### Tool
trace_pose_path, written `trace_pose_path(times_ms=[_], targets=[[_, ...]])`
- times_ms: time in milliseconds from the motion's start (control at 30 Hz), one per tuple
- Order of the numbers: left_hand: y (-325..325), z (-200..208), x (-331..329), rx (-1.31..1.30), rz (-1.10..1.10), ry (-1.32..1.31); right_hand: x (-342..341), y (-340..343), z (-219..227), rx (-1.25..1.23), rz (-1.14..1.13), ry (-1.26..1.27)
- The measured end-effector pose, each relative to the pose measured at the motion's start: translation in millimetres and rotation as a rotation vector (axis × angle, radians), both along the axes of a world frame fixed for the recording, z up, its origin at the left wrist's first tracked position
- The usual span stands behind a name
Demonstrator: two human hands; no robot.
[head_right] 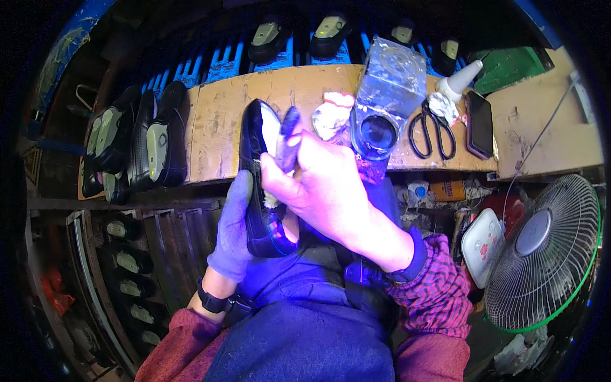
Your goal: Apply adhesive to the edge of shoe soles using a brush and organize finished components onto a drying rack.
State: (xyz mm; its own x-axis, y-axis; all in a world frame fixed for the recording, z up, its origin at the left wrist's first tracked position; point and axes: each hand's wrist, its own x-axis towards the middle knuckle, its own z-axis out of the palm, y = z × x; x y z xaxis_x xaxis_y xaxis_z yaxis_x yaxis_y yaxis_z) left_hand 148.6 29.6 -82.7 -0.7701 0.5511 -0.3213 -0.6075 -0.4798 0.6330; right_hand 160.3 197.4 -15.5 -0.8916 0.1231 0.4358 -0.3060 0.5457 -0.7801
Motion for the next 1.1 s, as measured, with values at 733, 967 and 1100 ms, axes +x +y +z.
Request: trace_pose_path(times_ms=[733, 967, 1100], targets=[[-28, 6, -20, -0.773, 0.246, 0.971, -28, 21, 76, 0.321, 0.819, 0.173], [-36, 0, -26, -1.180, 0.303, 1.598, -60, 33, 48, 0.090, 0.897, 0.072], [-29, 7, -32, -0.822, 0.319, 1.125, -57, 36, 34, -0.151, 0.604, 0.189]])
